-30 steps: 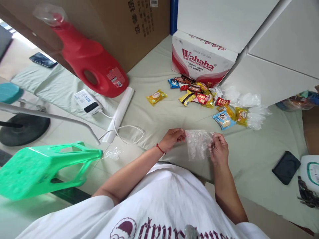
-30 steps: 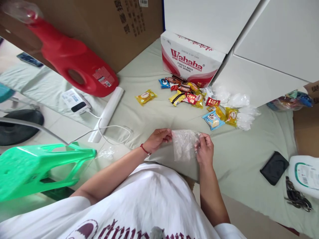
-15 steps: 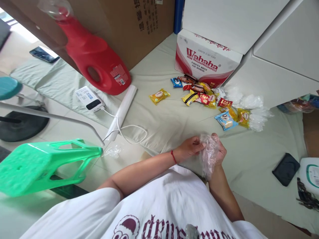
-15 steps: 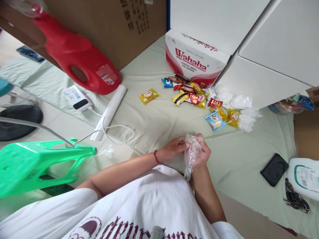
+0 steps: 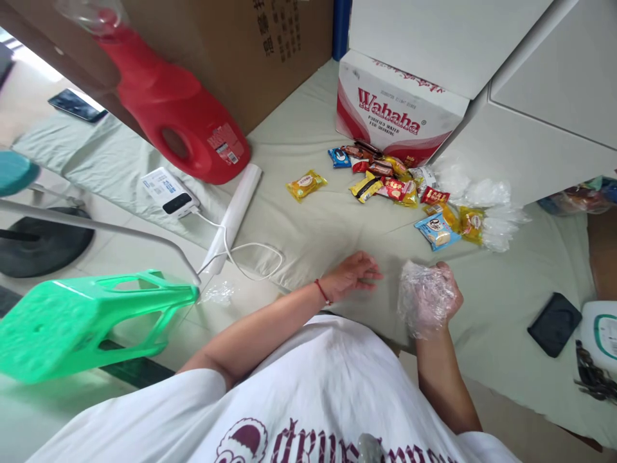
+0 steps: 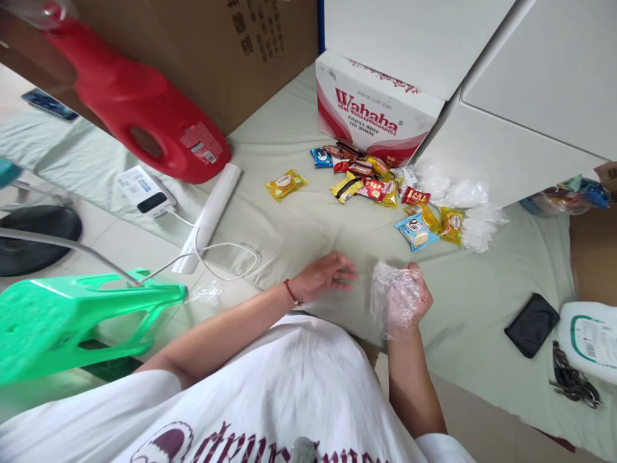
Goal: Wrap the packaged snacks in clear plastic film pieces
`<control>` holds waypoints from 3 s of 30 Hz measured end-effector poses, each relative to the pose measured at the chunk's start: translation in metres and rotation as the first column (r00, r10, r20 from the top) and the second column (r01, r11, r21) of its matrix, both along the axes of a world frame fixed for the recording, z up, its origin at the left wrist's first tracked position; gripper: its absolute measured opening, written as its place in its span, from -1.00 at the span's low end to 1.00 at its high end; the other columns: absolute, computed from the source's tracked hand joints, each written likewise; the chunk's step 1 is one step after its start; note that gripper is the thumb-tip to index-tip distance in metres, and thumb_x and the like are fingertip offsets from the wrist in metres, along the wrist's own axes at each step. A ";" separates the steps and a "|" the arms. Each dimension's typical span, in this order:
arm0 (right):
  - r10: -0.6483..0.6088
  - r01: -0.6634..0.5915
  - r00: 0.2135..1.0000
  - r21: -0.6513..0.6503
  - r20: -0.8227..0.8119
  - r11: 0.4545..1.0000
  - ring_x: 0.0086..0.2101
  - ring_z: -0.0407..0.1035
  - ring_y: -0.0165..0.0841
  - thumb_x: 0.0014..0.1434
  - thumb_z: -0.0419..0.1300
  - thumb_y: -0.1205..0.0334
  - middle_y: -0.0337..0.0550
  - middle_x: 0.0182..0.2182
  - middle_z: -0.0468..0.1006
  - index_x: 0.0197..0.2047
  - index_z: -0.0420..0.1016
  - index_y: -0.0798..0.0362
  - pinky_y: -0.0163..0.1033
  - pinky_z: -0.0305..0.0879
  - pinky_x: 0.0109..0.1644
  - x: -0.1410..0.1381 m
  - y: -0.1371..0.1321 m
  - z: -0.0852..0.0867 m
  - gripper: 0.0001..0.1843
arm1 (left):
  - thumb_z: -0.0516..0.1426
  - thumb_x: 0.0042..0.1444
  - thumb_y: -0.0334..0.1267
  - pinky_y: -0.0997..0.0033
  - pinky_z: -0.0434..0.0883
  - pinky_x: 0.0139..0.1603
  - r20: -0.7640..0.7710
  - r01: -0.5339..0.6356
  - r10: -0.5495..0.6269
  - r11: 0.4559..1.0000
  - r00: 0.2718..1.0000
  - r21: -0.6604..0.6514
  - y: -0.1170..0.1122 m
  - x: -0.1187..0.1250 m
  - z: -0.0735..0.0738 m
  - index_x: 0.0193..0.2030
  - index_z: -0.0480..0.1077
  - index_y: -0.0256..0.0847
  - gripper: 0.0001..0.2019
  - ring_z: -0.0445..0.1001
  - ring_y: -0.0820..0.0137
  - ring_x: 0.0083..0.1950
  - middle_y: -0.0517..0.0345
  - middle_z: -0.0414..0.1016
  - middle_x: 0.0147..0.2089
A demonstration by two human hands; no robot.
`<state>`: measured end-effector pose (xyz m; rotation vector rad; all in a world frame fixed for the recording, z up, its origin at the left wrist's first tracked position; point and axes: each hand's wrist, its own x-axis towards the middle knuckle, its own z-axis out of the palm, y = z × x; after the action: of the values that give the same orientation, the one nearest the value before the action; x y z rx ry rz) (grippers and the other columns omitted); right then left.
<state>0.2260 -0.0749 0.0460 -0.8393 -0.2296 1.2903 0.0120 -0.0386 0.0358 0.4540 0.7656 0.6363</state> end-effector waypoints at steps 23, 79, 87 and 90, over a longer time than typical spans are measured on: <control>0.222 -0.209 0.970 -0.133 0.094 0.969 -0.67 0.13 -0.55 -0.03 0.49 0.11 -0.42 -0.60 0.27 -0.42 0.36 0.02 -0.43 0.17 -0.64 0.000 0.007 -0.002 -0.63 | 0.53 -0.25 0.07 0.53 0.19 -0.41 -0.079 0.102 -0.094 0.989 0.993 0.104 0.009 0.026 -0.005 -0.23 0.47 -0.27 -0.42 0.32 0.55 -0.41 0.28 0.41 -0.40; 0.144 -0.392 -0.038 -0.147 0.989 0.908 -0.09 0.49 -0.20 0.26 0.30 0.13 -0.10 -0.14 0.69 -0.25 0.76 -0.18 -0.06 0.51 -0.03 0.101 -0.073 -0.005 -0.84 | 0.45 -0.08 -0.08 0.59 0.03 -0.60 -0.241 -0.369 0.428 0.894 0.871 0.255 0.053 -0.062 -0.023 -0.38 0.42 -0.24 -0.63 0.06 0.66 -0.57 0.34 0.31 -0.47; 0.103 0.116 0.048 -0.108 0.994 0.987 -0.05 0.54 -0.17 0.33 0.18 -0.12 -0.04 0.01 0.64 0.23 0.52 -0.04 0.01 0.47 0.09 0.104 -0.028 0.024 -0.48 | 0.34 0.10 -0.12 0.57 -0.04 -0.61 -0.395 -0.286 0.405 0.901 0.824 0.327 0.056 -0.059 -0.028 -0.41 0.39 -0.21 -0.73 0.00 0.64 -0.64 0.44 0.07 -0.60; 0.251 -0.046 -0.035 -0.252 0.967 0.967 -0.03 0.51 -0.15 0.22 0.24 -0.23 0.03 0.06 0.63 0.28 0.47 0.00 -0.06 0.46 0.01 0.070 0.032 0.025 -0.31 | 0.34 0.10 -0.12 0.58 -0.04 -0.62 -0.405 -0.282 0.411 0.897 0.817 0.340 0.055 -0.056 -0.029 -0.41 0.38 -0.21 -0.72 0.01 0.64 -0.65 0.44 0.10 -0.61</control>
<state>0.2959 -0.0433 0.0706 -1.8727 -1.5098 0.5674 -0.0444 0.0159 0.0072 0.7393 1.2528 1.0035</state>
